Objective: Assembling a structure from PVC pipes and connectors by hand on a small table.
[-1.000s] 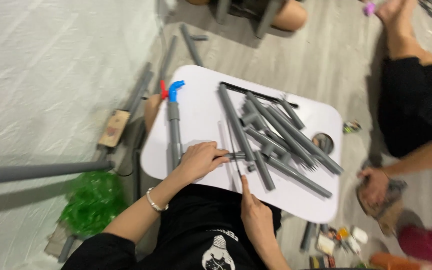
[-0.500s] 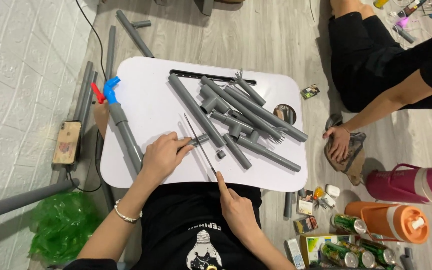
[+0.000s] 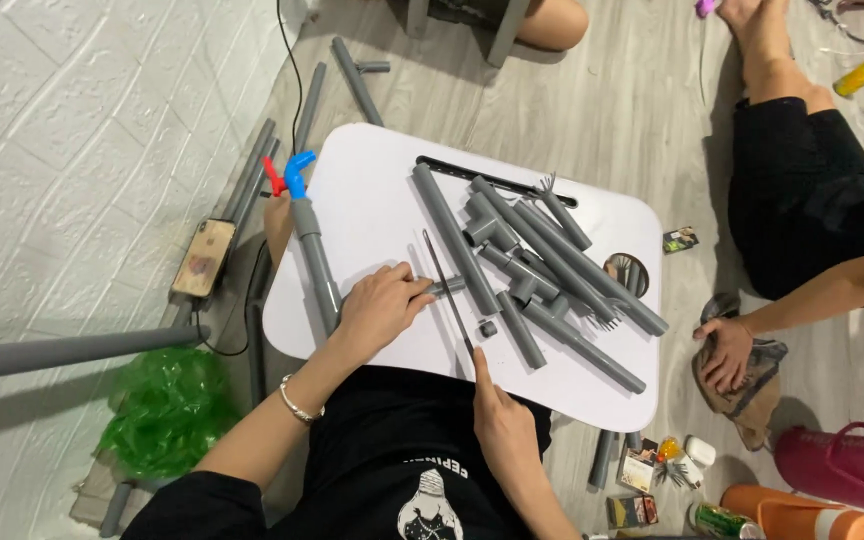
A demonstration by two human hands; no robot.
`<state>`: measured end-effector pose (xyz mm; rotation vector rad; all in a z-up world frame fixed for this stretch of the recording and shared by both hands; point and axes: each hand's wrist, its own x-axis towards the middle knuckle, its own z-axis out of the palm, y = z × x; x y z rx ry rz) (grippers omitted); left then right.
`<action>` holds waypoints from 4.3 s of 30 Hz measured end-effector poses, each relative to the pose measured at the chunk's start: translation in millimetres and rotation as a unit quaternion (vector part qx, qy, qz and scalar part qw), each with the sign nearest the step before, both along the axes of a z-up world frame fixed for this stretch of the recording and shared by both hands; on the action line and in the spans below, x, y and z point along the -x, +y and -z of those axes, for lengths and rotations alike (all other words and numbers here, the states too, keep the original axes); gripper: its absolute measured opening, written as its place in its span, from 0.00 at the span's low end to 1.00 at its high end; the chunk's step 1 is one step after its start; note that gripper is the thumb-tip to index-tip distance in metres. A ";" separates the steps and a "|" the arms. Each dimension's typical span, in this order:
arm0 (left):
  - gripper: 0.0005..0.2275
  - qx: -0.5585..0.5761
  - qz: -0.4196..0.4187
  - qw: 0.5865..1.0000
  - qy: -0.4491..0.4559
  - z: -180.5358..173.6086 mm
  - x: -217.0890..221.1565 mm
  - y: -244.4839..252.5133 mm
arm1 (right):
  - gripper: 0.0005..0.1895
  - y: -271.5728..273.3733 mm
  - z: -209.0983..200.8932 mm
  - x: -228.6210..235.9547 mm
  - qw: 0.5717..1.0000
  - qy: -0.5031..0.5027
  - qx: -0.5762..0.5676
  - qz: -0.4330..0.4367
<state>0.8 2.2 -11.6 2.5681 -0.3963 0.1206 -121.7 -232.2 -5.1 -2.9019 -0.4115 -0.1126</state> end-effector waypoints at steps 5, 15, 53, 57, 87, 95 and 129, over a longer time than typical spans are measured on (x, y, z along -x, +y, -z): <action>0.10 0.015 -0.001 1.000 -0.004 -0.9 -1.1 1.7 | 0.38 7.6 -2.4 -11.5 1.000 0.001 0.005 -0.020; 0.15 0.002 0.017 0.998 0.062 13.1 -5.4 6.2 | 0.39 9.8 6.4 -24.7 0.996 -0.047 0.040 -0.067; 0.13 0.061 0.009 0.998 0.033 18.4 -3.3 9.4 | 0.14 34.3 -36.1 -32.3 0.977 0.087 -0.181 0.071; 0.13 0.062 0.007 0.997 0.034 19.7 -3.7 8.6 | 0.16 47.2 -41.5 -30.9 0.981 0.068 -0.181 0.037; 0.13 0.050 0.013 0.997 0.061 21.5 -3.5 6.3 | 0.32 43.8 -11.3 -40.6 0.996 0.012 -0.090 -0.006; 0.13 0.056 0.008 0.997 0.050 23.1 -3.6 6.1 | 0.36 51.2 -5.4 -44.3 0.999 -0.025 0.021 -0.019; 0.14 -0.036 -0.027 0.991 0.124 17.3 -10.2 3.6 | 0.39 -6.3 11.9 2.0 0.991 -0.047 0.114 -0.053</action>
